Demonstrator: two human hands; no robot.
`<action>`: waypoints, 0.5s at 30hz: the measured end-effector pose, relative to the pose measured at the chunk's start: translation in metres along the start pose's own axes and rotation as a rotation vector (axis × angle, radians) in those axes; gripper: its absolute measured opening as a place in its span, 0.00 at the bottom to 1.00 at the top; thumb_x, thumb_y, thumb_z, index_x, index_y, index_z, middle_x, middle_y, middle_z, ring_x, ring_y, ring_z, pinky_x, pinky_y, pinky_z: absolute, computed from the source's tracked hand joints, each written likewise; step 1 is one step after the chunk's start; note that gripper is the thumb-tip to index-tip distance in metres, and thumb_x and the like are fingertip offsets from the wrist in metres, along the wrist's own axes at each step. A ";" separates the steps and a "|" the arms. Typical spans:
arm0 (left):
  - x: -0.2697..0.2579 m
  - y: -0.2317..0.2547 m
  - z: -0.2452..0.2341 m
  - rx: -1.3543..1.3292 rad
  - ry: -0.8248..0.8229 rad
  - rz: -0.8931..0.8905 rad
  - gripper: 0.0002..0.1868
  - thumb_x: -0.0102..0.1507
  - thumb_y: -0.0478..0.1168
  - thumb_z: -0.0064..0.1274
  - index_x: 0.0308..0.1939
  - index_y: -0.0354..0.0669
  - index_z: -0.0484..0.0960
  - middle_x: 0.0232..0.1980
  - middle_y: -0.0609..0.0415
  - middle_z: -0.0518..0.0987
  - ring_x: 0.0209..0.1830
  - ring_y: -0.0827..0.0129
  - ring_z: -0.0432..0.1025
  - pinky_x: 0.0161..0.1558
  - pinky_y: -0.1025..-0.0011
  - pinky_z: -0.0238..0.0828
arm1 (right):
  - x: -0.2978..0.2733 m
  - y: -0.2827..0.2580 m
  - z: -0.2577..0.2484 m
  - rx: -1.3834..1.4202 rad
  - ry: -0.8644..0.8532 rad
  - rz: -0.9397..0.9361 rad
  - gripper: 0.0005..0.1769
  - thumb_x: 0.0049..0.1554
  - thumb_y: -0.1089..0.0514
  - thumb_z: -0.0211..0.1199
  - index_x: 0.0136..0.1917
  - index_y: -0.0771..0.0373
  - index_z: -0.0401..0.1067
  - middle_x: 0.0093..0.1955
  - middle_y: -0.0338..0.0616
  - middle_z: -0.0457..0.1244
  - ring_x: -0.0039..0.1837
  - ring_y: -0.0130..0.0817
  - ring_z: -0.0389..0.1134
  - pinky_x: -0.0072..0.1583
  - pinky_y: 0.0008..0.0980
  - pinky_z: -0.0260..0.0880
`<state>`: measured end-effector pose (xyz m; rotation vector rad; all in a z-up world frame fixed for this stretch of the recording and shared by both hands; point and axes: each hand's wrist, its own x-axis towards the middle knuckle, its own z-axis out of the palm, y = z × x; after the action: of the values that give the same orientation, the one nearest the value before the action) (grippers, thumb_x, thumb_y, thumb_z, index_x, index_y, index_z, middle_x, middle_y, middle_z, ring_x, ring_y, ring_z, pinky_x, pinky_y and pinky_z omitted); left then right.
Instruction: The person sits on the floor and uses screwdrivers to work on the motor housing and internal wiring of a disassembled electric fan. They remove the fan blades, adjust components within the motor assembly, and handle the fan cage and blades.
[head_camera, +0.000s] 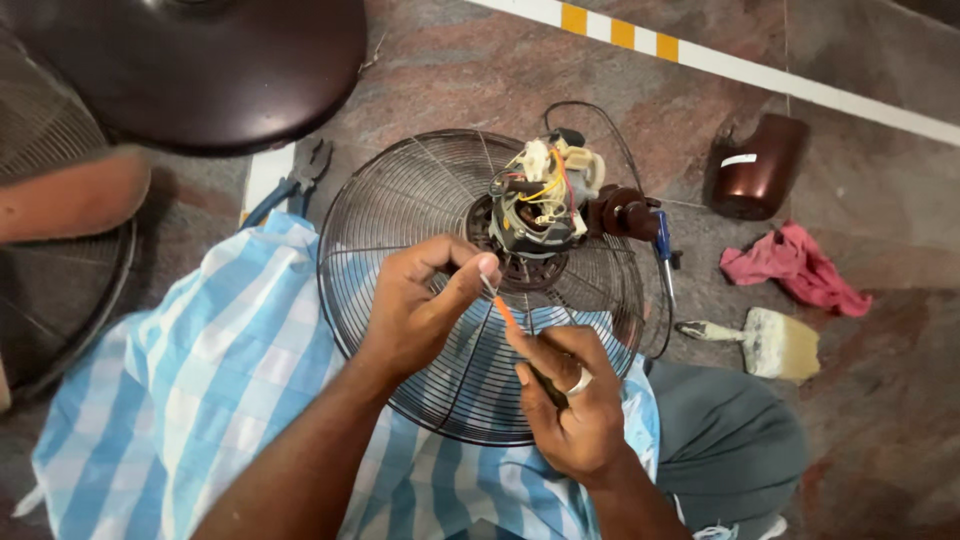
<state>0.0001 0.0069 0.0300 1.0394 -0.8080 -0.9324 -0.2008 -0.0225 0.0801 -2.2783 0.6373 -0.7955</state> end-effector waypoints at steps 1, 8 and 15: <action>0.000 -0.001 0.000 -0.023 -0.003 0.009 0.11 0.71 0.39 0.53 0.38 0.35 0.81 0.38 0.58 0.82 0.39 0.80 0.72 0.44 0.79 0.71 | 0.001 -0.001 0.000 -0.001 -0.003 -0.005 0.23 0.60 0.70 0.63 0.68 0.63 0.72 0.54 0.42 0.60 0.48 0.29 0.63 0.49 0.27 0.66; -0.001 -0.003 -0.003 -0.130 0.025 -0.014 0.11 0.72 0.37 0.51 0.38 0.33 0.81 0.40 0.51 0.84 0.41 0.75 0.76 0.48 0.75 0.73 | -0.004 -0.003 0.005 0.044 -0.075 -0.009 0.21 0.61 0.67 0.62 0.68 0.62 0.73 0.52 0.42 0.61 0.48 0.30 0.63 0.48 0.29 0.67; -0.001 -0.003 -0.001 -0.137 0.003 0.065 0.11 0.73 0.36 0.50 0.39 0.33 0.81 0.42 0.50 0.84 0.43 0.73 0.76 0.50 0.74 0.74 | -0.011 0.003 0.000 0.528 0.111 0.294 0.20 0.66 0.61 0.58 0.69 0.68 0.70 0.49 0.45 0.68 0.48 0.29 0.67 0.47 0.28 0.66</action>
<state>0.0002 0.0072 0.0262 0.8904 -0.7600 -0.9170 -0.2090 -0.0178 0.0743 -1.6305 0.6957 -0.8318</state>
